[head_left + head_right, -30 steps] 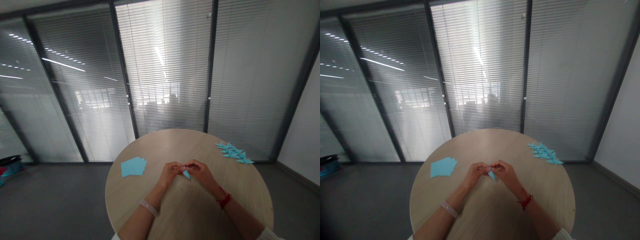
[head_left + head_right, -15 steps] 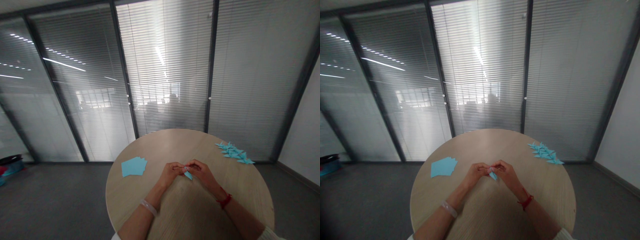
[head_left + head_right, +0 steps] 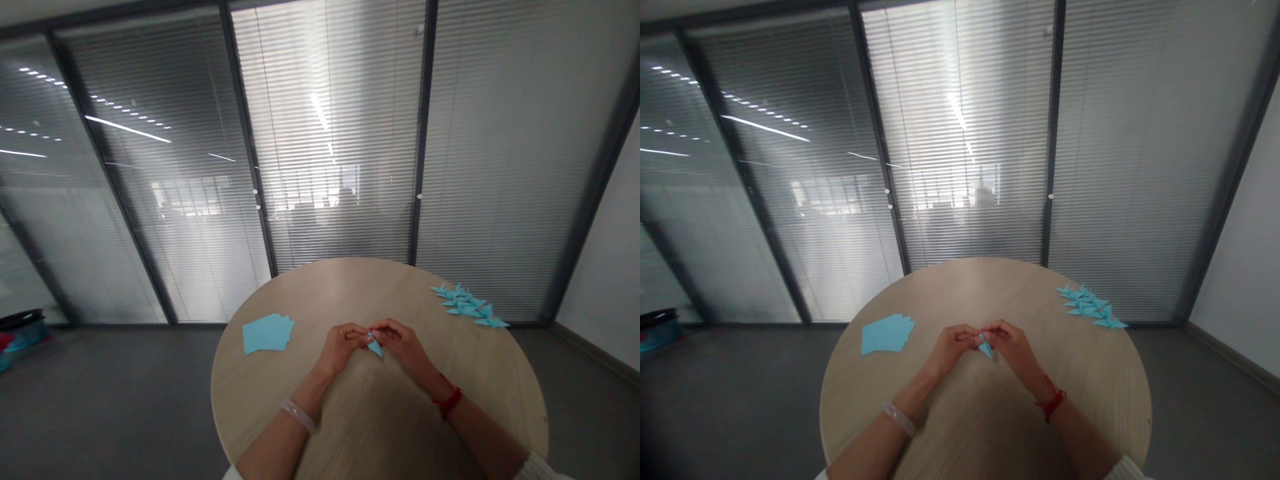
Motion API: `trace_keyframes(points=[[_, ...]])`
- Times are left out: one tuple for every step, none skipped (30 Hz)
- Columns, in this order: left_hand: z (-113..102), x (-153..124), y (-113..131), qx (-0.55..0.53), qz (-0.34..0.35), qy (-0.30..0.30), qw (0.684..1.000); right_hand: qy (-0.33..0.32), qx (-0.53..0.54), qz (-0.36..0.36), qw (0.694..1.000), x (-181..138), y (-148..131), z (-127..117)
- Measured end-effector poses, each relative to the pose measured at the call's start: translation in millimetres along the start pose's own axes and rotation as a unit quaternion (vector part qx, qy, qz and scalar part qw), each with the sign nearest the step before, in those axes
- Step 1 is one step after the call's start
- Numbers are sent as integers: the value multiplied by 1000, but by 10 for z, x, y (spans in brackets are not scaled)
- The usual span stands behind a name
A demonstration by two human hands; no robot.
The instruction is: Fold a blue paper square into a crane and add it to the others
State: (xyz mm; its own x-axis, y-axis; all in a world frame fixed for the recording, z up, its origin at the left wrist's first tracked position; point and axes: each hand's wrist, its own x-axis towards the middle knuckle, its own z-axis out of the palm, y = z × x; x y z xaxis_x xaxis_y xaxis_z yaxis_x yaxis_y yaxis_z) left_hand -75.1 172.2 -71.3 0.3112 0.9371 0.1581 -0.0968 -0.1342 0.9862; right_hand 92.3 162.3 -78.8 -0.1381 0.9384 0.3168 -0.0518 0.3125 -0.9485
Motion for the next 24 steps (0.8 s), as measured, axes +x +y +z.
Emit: trace_keyframes(points=[[-1, 7, 5, -1, 5, 9, 1000, -2, 12, 6, 1000, 3, -5, 6], [-3, 13, 9, -2, 11, 19, 1000, -5, 24, 14, 1000, 5, -4, 13], [-6, 19, 13, -2, 18, 28, 999, -9, 32, 23, 999, 8, 3, 21], [-9, 24, 15, 0, 25, 37, 999, -13, 34, 30, 999, 10, 14, 27], [-11, 28, 16, 6, 31, 44, 999, -18, 29, 35, 999, 12, 31, 32], [-13, 30, 16, 12, 36, 51, 998, -25, 19, 39, 999, 14, 49, 34], [-14, 31, 15, 19, 41, 56, 997, -31, 7, 41, 999, 16, 69, 32], [-13, 30, 15, 25, 44, 57, 997, -37, -5, 42, 998, 17, 87, 27], [-12, 28, 17, 30, 45, 56, 997, -40, -15, 42, 998, 19, 102, 21], [-10, 25, 19, 35, 45, 54, 997, -39, -23, 40, 998, 20, 114, 12], [-8, 23, 23, 41, 45, 52, 997, -34, -29, 37, 998, 21, 122, 4], [-7, 21, 28, 48, 44, 51, 997, -28, -33, 34, 999, 21, 128, -4], [-6, 21, 33, 54, 42, 49, 996, -23, -36, 31, 999, 21, 130, -9], [-5, 22, 38, 59, 41, 50, 996, -20, -38, 28, 999, 20, 130, -13], [-5, 24, 41, 62, 39, 50, 996, -20, -39, 25, 999, 19, 129, -14], [-6, 27, 43, 62, 37, 51, 996, -21, -40, 22, 999, 16, 125, -13], [-5, 30, 44, 62, 36, 53, 996, -22, -42, 20, 999, 13, 121, -11], [-4, 32, 44, 63, 36, 55, 996, -23, -44, 18, 999, 10, 115, -7], [-2, 32, 44, 67, 37, 59, 995, -24, -46, 18, 998, 6, 108, -3], [1, 30, 46, 72, 40, 64, 995, -25, -48, 19, 998, 3, 101, 2], [6, 25, 49, 78, 44, 71, 993, -26, -48, 21, 998, -1, 95, 7], [11, 18, 55, 85, 49, 79, 992, -29, -47, 24, 998, -4, 89, 11], [16, 10, 63, 93, 53, 87, 990, -32, -44, 28, 998, -7, 85, 16], [21, 0, 72, 104, 58, 95, 988, -36, -40, 31, 998, -9, 82, 21]])
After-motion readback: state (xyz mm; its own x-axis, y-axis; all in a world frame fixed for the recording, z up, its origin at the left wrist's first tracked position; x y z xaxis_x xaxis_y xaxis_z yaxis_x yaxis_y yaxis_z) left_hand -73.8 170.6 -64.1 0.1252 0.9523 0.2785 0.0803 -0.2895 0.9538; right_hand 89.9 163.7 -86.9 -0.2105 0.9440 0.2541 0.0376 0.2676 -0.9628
